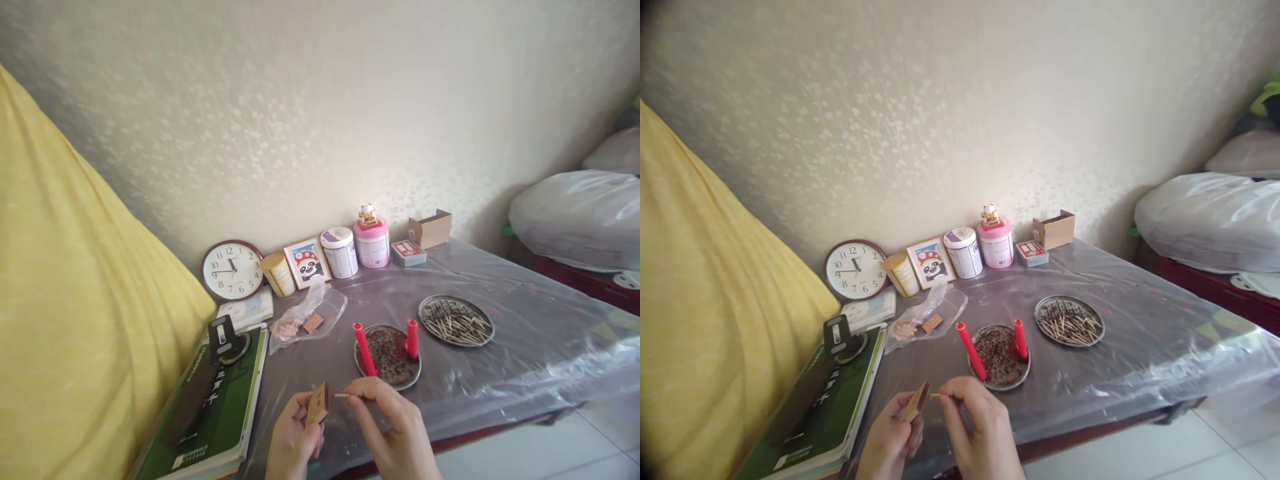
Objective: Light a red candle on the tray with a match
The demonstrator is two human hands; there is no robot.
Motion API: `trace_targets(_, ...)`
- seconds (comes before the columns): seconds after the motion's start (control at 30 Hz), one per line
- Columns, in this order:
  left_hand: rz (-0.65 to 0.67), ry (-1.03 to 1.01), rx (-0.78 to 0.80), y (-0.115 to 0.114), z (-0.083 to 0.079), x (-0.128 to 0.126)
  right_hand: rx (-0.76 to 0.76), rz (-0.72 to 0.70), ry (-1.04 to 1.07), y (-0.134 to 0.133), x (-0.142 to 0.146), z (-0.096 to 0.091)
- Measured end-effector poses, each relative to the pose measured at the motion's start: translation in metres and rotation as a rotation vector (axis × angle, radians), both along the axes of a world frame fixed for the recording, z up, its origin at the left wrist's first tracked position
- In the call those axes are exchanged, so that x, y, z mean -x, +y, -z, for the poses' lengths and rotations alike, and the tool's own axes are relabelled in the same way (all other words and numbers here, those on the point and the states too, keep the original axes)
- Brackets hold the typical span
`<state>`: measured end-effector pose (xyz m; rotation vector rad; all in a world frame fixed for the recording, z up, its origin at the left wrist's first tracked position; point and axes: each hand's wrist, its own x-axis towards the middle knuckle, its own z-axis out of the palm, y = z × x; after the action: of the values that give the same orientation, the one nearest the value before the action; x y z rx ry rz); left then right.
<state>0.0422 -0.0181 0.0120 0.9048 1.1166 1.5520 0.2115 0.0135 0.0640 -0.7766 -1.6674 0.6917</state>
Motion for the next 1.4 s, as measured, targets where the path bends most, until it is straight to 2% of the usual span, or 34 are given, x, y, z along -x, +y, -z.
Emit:
trace_targets(0.1, -0.019, 0.009, -0.018, -0.002, -0.003, -0.006, -0.130, -0.055, -0.005, -0.003, -0.001, -0.006)
trace_targets(0.2, -0.017, -0.002, -0.024, -0.002, -0.006, -0.007, -0.194, -0.065, 0.002, -0.006, -0.002, -0.009)
trace_targets(0.33, 0.007, 0.010, -0.017, -0.004, -0.008, -0.010, -0.277, -0.112, -0.050, -0.005, -0.002, -0.005)
trace_targets(0.4, 0.004, 0.033, -0.028, -0.006, -0.009, -0.013, -0.203, -0.080, -0.096, 0.000, 0.000, 0.003)
trace_targets(0.5, -0.007, 0.025, -0.063, -0.009, -0.012, -0.012, 0.142, 0.083, -0.082, 0.011, 0.004, 0.014)
trace_targets(0.57, -0.060, -0.035, -0.040, -0.008, -0.015, -0.004, 0.311, 0.117, -0.027, 0.015, 0.005, 0.018)
trace_targets(0.7, -0.228, -0.178, 0.048, -0.004, -0.020, 0.017, 0.433, 0.108, 0.063, 0.017, 0.003, 0.017)
trace_targets(0.83, -0.290, -0.211, 0.056, -0.003, -0.020, 0.022, 0.491, 0.104, 0.086, 0.018, 0.001, 0.013)
trace_targets(1.07, -0.328, -0.238, 0.092, 0.001, -0.019, 0.017, 0.414, 0.115, 0.057, 0.021, -0.001, 0.009)
trace_targets(1.4, -0.319, -0.215, 0.137, 0.004, -0.014, 0.015, 0.393, 0.128, -0.010, 0.020, -0.005, 0.009)
